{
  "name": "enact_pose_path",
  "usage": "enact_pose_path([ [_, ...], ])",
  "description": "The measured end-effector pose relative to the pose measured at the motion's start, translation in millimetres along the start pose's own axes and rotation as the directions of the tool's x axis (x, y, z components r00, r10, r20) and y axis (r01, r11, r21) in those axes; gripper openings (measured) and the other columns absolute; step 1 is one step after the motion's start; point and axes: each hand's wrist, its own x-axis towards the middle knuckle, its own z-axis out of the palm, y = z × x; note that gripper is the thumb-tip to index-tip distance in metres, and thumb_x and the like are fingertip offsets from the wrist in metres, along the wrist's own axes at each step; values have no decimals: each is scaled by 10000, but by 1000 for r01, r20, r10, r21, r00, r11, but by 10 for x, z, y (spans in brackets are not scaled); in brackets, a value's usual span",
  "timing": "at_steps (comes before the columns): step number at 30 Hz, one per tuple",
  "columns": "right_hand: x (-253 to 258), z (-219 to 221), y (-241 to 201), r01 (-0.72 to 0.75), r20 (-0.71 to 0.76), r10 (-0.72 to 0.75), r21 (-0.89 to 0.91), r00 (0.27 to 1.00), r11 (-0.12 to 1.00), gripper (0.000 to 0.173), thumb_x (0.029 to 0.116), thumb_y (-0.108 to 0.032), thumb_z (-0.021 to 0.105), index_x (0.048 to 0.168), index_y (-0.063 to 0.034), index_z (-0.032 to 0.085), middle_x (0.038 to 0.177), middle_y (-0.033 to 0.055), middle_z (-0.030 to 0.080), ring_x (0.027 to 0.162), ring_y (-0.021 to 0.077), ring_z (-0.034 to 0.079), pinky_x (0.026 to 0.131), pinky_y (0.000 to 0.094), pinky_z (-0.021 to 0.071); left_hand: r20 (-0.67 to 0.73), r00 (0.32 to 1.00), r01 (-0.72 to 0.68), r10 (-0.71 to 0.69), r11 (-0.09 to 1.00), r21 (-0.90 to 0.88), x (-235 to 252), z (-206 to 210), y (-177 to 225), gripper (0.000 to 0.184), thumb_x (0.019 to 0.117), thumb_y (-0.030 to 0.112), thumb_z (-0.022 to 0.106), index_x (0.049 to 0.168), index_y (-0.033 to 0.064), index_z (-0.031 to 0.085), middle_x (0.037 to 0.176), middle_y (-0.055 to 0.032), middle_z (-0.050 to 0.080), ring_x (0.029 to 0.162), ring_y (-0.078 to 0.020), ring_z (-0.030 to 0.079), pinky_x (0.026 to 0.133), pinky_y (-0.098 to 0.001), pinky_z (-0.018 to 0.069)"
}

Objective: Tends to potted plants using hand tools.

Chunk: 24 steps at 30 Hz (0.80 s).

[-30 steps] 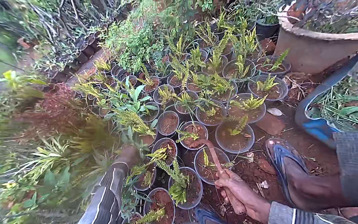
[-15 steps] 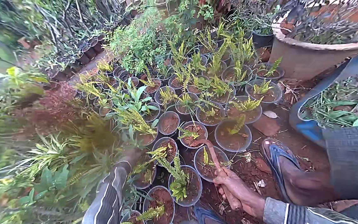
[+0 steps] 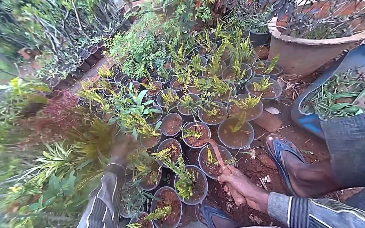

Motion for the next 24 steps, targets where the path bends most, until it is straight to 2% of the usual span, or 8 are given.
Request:
enact_pose_path([
  [2, 20, -3, 11, -2, 3, 2, -2, 1000, 1000, 342, 991, -147, 603, 1298, -115, 456, 878, 53, 600, 601, 133, 589, 500, 273, 500, 35, 992, -110, 120, 971, -213, 56, -216, 354, 220, 1112, 158, 403, 1081, 36, 583, 760, -29, 632, 674, -147, 674, 671, -331, 609],
  [5, 28, -38, 22, 6, -5, -6, -13, 1000, 1000, 342, 981, -147, 618, 1287, -114, 469, 897, 53, 601, 613, 129, 589, 520, 272, 509, 141, 953, -214, 270, 923, -318, 86, -400, 574, 309, 1102, 149, 321, 937, 174, 580, 623, 114, 525, 509, -26, 499, 516, -201, 470],
  [8, 18, -58, 0, 26, -9, -26, -16, 1000, 1000, 330, 985, -134, 616, 1285, -102, 483, 903, 59, 606, 618, 127, 592, 520, 264, 506, 191, 966, -161, 173, 984, -75, 119, -397, 398, 249, 1097, 163, 390, 963, 108, 593, 568, 88, 400, 412, -16, 326, 393, -176, 300],
  [10, 3, -63, -10, 21, -7, -21, -22, 1000, 1000, 311, 992, -144, 610, 1275, -103, 491, 889, 57, 609, 605, 123, 589, 508, 256, 497, 262, 963, -121, 65, 971, 205, 47, -335, 250, 232, 1092, 156, 451, 943, 56, 597, 567, 41, 386, 412, -50, 311, 399, -211, 295],
  [15, -25, -40, -13, -15, 3, 15, 4, 1000, 1000, 335, 1005, -142, 596, 1313, -107, 468, 855, 55, 586, 558, 114, 555, 472, 248, 471, 313, 950, -170, -16, 814, 556, -39, -46, -246, 187, 1013, 175, 657, 967, -4, 676, 784, -87, 677, 595, -131, 550, 594, -329, 473],
  [17, -24, -29, -4, -16, 0, 16, 5, 1000, 1000, 342, 1006, -146, 594, 1322, -113, 466, 858, 59, 592, 560, 116, 555, 472, 248, 466, 370, 928, -237, -43, 698, 676, -51, 72, -377, 196, 999, 146, 673, 1071, -32, 710, 997, -177, 737, 926, -286, 703, 919, -501, 541],
  [20, -8, -24, 2, -15, -2, 15, 4, 1000, 1000, 333, 1006, -146, 600, 1312, -117, 472, 861, 59, 597, 577, 122, 570, 482, 254, 476, 443, 874, -356, -200, 358, 863, -22, 189, -429, 285, 1036, 243, 587, 1176, 29, 713, 1185, -209, 707, 1164, -397, 655, 1032, -627, 468],
  [24, 18, -24, -8, -19, -17, 19, 9, 1000, 1000, 355, 999, -137, 612, 1319, -109, 462, 870, 60, 593, 588, 123, 578, 504, 258, 499, 407, 866, -346, -291, 240, 907, 97, 254, -554, 342, 1068, 294, 522, 1252, 55, 685, 1260, -226, 676, 1221, -414, 627, 1046, -629, 459],
])
